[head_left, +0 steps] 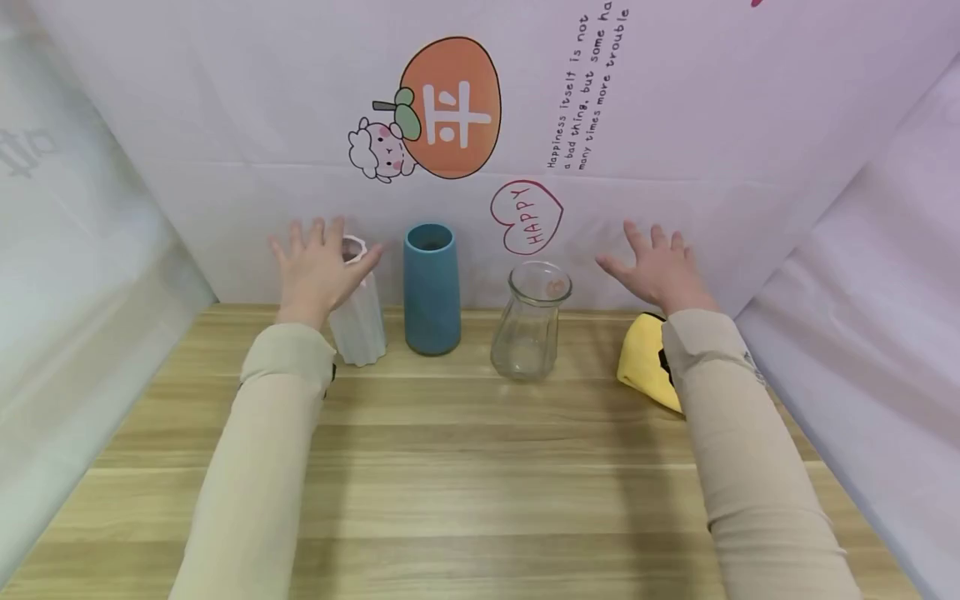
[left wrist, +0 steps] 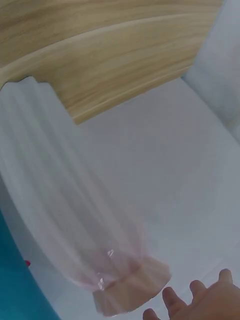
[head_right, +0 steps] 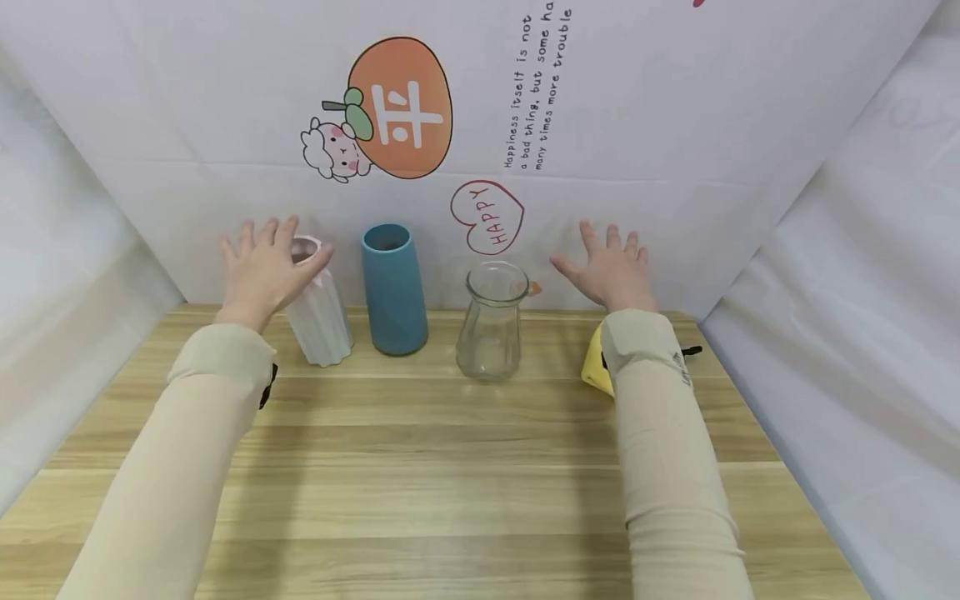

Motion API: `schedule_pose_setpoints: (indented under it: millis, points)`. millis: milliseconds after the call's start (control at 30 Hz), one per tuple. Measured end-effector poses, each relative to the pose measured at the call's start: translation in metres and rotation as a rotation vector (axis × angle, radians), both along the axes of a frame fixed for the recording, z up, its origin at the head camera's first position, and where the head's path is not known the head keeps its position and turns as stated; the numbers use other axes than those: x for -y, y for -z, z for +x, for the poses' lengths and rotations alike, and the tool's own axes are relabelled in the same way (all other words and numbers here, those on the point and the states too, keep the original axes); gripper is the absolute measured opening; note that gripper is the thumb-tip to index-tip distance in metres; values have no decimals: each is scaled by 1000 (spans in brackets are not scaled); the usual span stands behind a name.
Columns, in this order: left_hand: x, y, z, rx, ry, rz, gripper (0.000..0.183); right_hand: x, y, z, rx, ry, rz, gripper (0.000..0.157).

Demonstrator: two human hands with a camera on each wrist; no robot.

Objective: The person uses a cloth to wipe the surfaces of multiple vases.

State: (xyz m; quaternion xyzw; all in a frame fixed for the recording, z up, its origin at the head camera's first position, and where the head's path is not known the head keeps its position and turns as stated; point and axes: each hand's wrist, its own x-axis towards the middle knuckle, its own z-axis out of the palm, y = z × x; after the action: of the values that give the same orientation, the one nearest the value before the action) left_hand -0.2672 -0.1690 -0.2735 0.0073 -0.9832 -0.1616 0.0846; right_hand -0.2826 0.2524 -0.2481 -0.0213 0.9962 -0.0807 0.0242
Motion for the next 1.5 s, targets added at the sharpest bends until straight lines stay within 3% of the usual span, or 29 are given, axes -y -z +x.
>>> schedule_pose_setpoints:
  millis: [267, 600, 767, 1267, 1500]
  points:
    - [-28, -6, -3, -148, 43, 13, 80, -10, 10, -1, 19, -54, 0, 87]
    - [-70, 0, 2, -412, 253, 23, 61, -33, 36, 4, 55, -125, 16, 76]
    - [-87, 9, 4, -496, 309, 24, 56, -44, 55, 5, 41, -171, 26, 71]
    - [-129, 43, 7, -456, 397, 82, 55, -65, 120, 14, -25, -233, -42, 68]
    - [-147, 58, 7, -390, 397, 62, 64, -74, 139, 18, 57, -206, -71, 74]
